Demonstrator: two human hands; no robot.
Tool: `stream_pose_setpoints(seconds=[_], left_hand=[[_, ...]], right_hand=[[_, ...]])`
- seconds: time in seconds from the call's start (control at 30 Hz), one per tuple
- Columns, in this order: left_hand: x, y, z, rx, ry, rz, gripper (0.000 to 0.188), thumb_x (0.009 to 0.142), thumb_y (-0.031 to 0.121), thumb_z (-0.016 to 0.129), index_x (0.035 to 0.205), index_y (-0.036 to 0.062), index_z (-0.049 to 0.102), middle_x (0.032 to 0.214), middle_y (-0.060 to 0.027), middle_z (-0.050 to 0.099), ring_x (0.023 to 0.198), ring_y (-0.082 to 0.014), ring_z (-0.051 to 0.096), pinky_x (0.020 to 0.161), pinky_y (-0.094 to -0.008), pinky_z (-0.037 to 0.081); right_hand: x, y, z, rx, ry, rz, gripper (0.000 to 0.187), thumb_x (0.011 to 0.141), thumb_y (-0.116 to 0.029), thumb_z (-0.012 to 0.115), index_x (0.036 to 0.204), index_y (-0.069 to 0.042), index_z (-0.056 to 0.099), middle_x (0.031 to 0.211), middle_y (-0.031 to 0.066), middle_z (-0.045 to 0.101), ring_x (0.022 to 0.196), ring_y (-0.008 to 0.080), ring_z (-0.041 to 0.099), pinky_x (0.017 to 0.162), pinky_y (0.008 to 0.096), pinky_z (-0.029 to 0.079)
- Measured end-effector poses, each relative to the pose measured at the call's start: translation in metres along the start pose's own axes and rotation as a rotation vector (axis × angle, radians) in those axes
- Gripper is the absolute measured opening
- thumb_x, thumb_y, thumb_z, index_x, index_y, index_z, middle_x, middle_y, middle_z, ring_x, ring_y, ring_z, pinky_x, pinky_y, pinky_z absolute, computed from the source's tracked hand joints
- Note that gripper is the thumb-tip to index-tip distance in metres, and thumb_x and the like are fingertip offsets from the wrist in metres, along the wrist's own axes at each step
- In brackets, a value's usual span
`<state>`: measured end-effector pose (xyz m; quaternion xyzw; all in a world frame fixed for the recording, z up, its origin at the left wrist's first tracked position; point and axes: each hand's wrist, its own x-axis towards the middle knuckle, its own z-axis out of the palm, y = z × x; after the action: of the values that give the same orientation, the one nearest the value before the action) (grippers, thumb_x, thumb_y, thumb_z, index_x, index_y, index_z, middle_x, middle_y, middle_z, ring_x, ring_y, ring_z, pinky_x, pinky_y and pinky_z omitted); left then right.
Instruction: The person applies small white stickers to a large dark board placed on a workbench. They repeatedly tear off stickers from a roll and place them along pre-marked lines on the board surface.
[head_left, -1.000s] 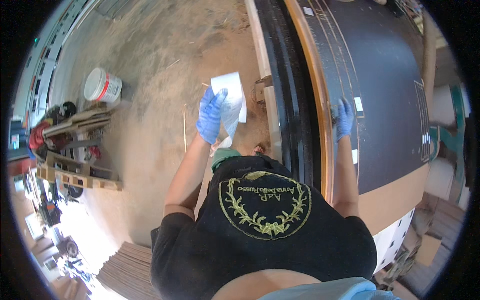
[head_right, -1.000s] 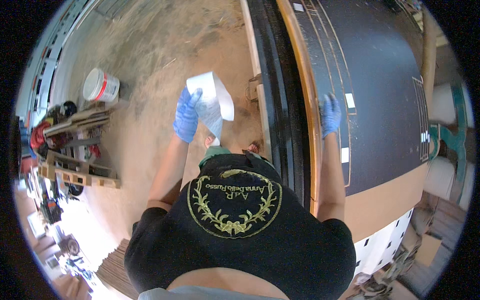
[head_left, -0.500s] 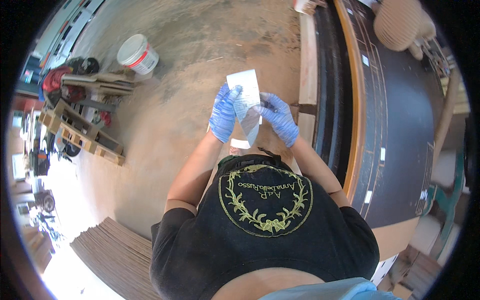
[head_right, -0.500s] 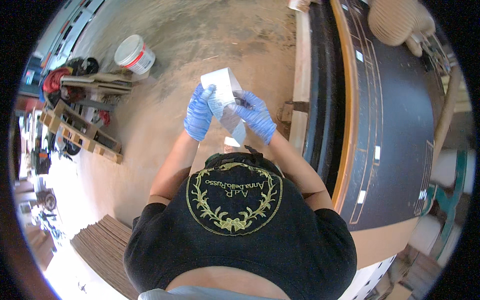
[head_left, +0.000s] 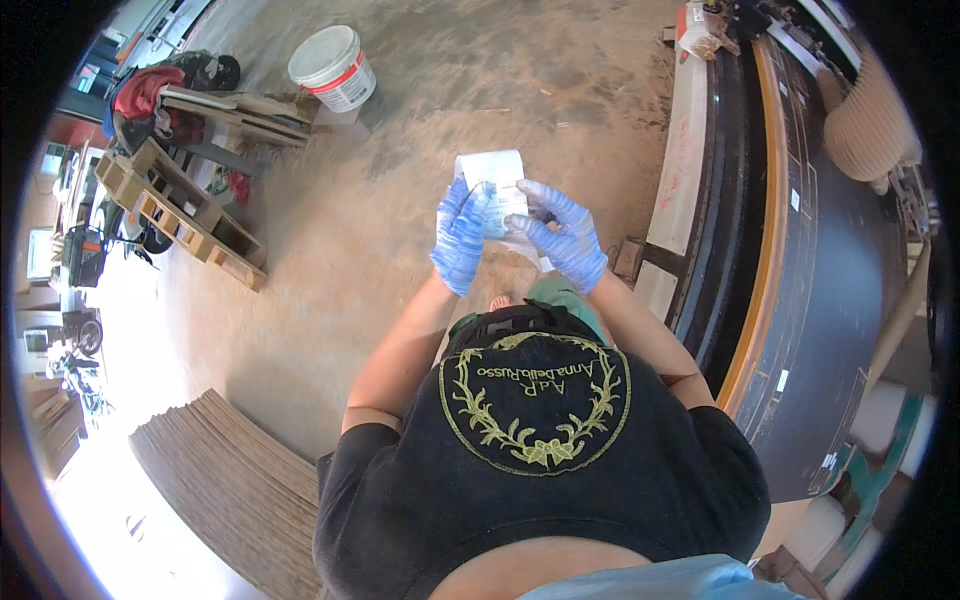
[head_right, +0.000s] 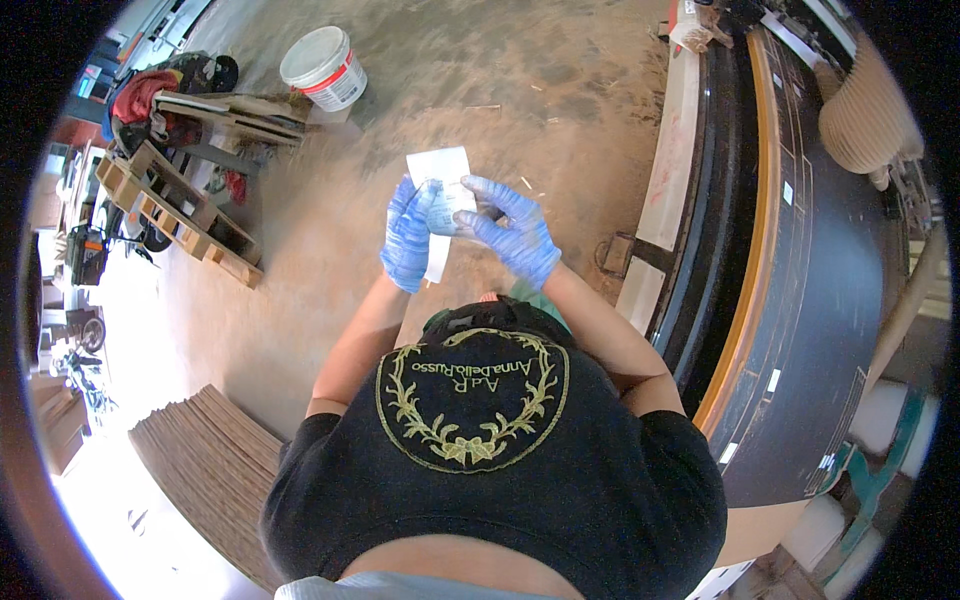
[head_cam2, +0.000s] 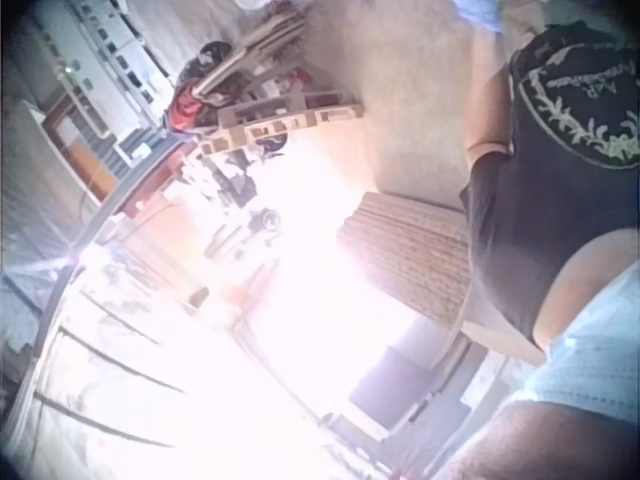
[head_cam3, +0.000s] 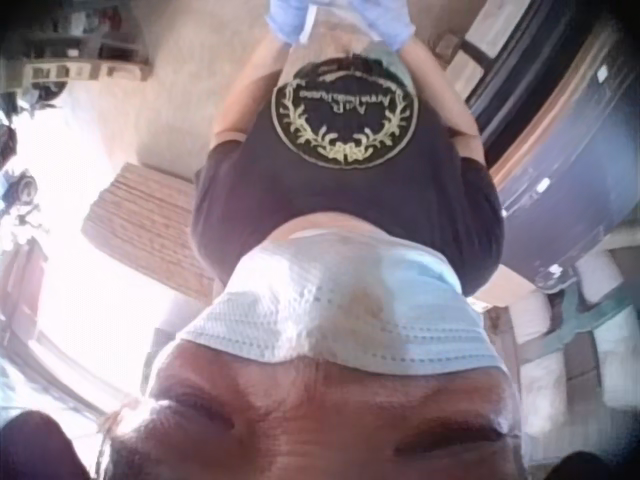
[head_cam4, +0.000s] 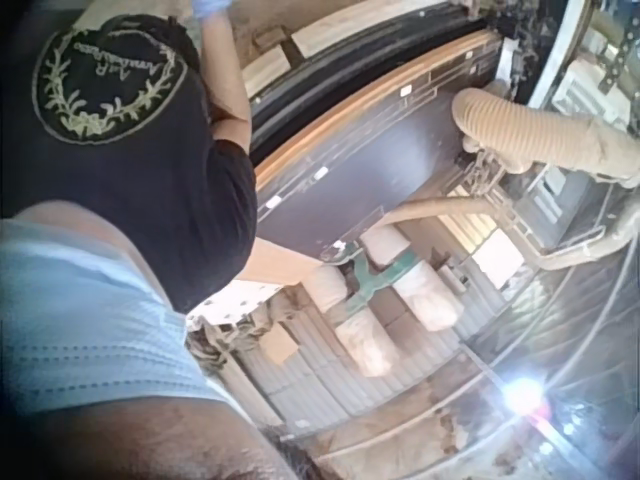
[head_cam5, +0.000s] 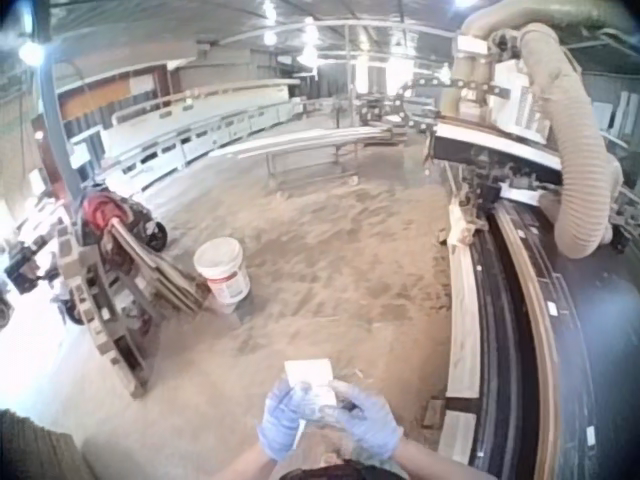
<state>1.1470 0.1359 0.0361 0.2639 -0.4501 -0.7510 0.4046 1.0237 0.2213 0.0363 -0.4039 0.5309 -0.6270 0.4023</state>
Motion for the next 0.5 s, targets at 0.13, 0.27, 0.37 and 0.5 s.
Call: stream_pose_setpoints(seconds=[0.13, 0.27, 0.37, 0.5], left_hand=[[0.029, 0.003, -0.007, -0.011, 0.022, 0.011, 0.022, 0.085, 0.017, 0.052, 0.103, 0.0048, 0.052, 0.091, -0.0028, 0.058, 0.080, -0.0093, 0.055, 0.069, -0.0232, 0.045], [0.072, 0.014, -0.002, -0.048, 0.018, -0.012, 0.024, 0.086, 0.019, 0.051, 0.105, 0.0051, 0.051, 0.092, -0.0021, 0.057, 0.082, -0.0088, 0.054, 0.070, -0.0231, 0.045], [0.117, 0.021, 0.004, -0.065, -0.010, 0.009, 0.025, 0.086, 0.020, 0.051, 0.106, 0.0049, 0.051, 0.093, -0.0020, 0.056, 0.085, -0.0086, 0.053, 0.073, -0.0232, 0.044], [0.183, 0.027, 0.015, -0.075, -0.003, -0.031, 0.027, 0.087, 0.021, 0.051, 0.108, 0.0045, 0.050, 0.094, -0.0028, 0.056, 0.085, -0.0087, 0.053, 0.072, -0.0233, 0.044]], right_hand=[[0.038, 0.001, 0.000, -0.104, -0.021, 0.023, 0.037, 0.071, -0.010, 0.069, 0.107, -0.008, 0.059, 0.083, -0.0004, 0.059, 0.066, 0.0055, 0.048, 0.062, 0.0207, 0.043], [0.090, 0.004, -0.008, -0.113, -0.044, 0.041, 0.033, 0.071, -0.008, 0.069, 0.102, -0.008, 0.062, 0.086, 0.0008, 0.062, 0.066, 0.0054, 0.050, 0.062, 0.0206, 0.044], [0.139, 0.007, -0.021, -0.073, -0.060, 0.035, 0.029, 0.072, -0.006, 0.068, 0.100, -0.007, 0.063, 0.089, 0.0023, 0.063, 0.069, 0.0060, 0.053, 0.064, 0.0209, 0.045], [0.207, 0.010, -0.043, -0.040, -0.079, -0.079, 0.025, 0.074, -0.004, 0.066, 0.099, -0.005, 0.063, 0.090, 0.0039, 0.064, 0.075, 0.0079, 0.057, 0.067, 0.0220, 0.047]])
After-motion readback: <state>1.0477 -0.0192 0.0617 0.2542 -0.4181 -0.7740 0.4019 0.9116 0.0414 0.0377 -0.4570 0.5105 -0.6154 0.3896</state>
